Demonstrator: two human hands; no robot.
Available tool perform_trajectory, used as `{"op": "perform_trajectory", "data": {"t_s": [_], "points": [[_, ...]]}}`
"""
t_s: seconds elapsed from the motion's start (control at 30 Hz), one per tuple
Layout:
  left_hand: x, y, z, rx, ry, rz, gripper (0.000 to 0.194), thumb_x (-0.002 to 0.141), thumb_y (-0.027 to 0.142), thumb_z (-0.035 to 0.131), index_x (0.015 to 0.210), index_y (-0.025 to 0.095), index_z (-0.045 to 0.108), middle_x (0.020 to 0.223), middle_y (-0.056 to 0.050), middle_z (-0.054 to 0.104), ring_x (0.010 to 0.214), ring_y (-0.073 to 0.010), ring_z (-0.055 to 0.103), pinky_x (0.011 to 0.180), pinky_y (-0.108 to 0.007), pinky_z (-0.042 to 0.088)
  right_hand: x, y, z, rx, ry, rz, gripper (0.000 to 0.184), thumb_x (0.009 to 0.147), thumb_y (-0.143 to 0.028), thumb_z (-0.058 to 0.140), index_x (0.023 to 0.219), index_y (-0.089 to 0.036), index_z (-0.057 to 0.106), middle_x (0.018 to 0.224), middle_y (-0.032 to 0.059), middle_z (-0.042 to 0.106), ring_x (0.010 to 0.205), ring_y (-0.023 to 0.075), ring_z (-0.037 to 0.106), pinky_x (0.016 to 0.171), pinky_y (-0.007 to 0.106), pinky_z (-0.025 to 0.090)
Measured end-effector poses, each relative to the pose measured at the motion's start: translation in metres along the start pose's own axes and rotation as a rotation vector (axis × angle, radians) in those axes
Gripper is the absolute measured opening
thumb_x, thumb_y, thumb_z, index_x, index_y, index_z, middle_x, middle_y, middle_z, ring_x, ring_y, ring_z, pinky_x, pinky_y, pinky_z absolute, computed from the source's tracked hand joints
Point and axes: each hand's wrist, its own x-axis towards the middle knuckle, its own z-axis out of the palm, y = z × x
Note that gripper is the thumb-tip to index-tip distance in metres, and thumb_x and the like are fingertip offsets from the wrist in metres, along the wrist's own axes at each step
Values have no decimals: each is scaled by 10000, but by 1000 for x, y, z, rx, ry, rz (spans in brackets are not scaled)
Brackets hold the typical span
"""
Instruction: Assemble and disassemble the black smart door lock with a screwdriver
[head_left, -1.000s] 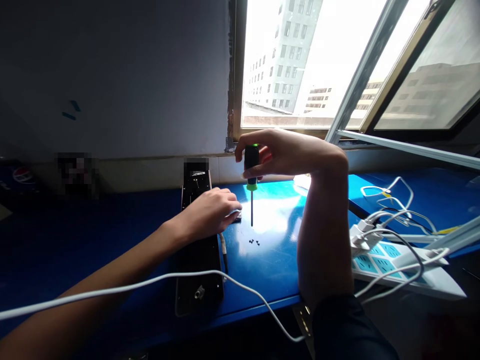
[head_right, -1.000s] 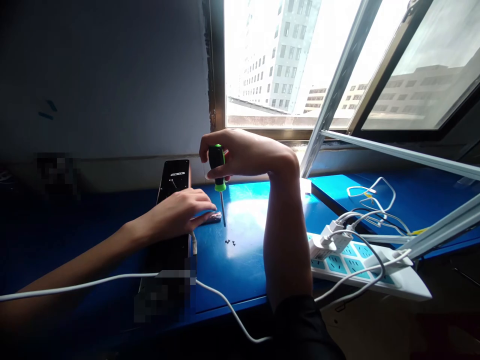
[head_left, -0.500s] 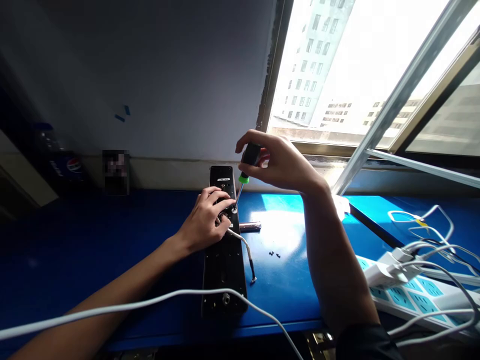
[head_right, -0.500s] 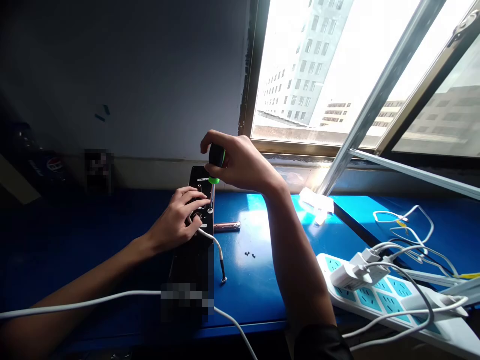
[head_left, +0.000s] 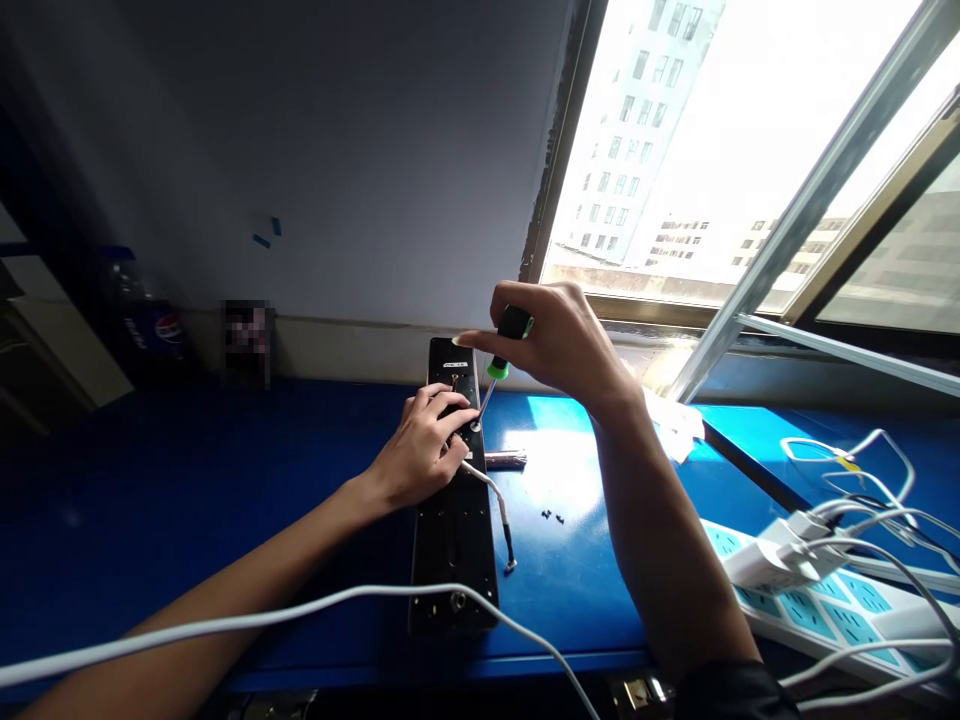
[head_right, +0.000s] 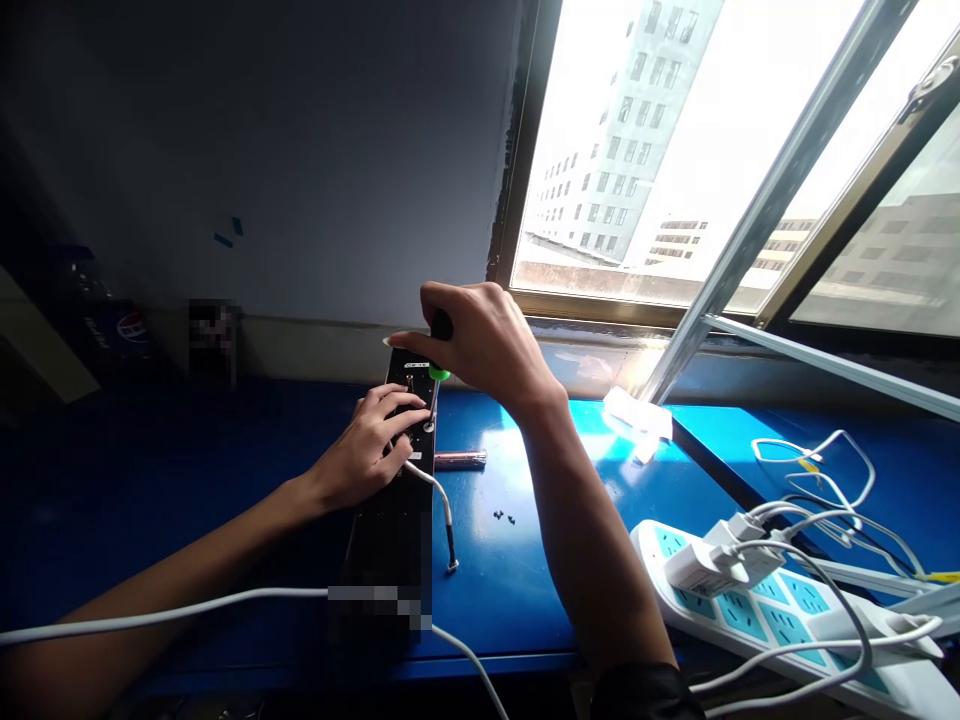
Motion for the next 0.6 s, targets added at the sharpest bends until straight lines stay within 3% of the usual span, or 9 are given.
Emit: {"op": "perform_trajectory", "data": {"t_s": [0.1,0.2,0.27,0.4,0.53,0.6], "points": [[1,0,-1,-1,-2,11,432,920,178,511,1303,162,712,1407,-129,627,1396,-338,464,1179,-555,413,0,-7,-1,114,-103,-34,100,946,-276,648,989,-192,682,718,-24,630,627,107,500,612,271,409],[2,0,-3,-1,-4,15,421,915,186,515,1284,177,718,1382,-125,634,1348,-320,519,1146,-521,443,-1,-12,-3,168,-199,-85,354,904,-195,611,1256,-203,636,912,16,702,750,128,586,650,263,444],[2,0,-3,1,4,11,414,913,196,527,1280,182,719,1371,-123,638,1322,-318,540,1131,-513,457,-1,-12,-2,104,-164,-65,349,883,-233,643,1231,-206,648,945,29,707,758,137,585,656,279,439],[3,-3,-6,-8,24,25,393,916,235,565,1271,176,722,1341,-123,649,1277,-312,571,1110,-490,473,0,-4,3,48,-75,2,190,907,-291,648,1068,-195,677,778,-4,670,665,122,537,671,299,428],[3,-5,-9,-22,3,32,385,918,258,590,1264,156,726,1309,-124,667,1228,-300,600,1103,-478,476,0,-1,1,139,-128,-52,434,803,-152,626,1233,-208,619,973,10,705,713,113,555,656,273,438],[3,-5,-10,-24,3,27,383,921,261,589,1262,154,727,1295,-123,675,1214,-296,606,1096,-474,480,-1,-1,-2,112,-134,-36,395,809,-205,660,1202,-206,634,936,8,702,699,118,557,638,279,433]]}}
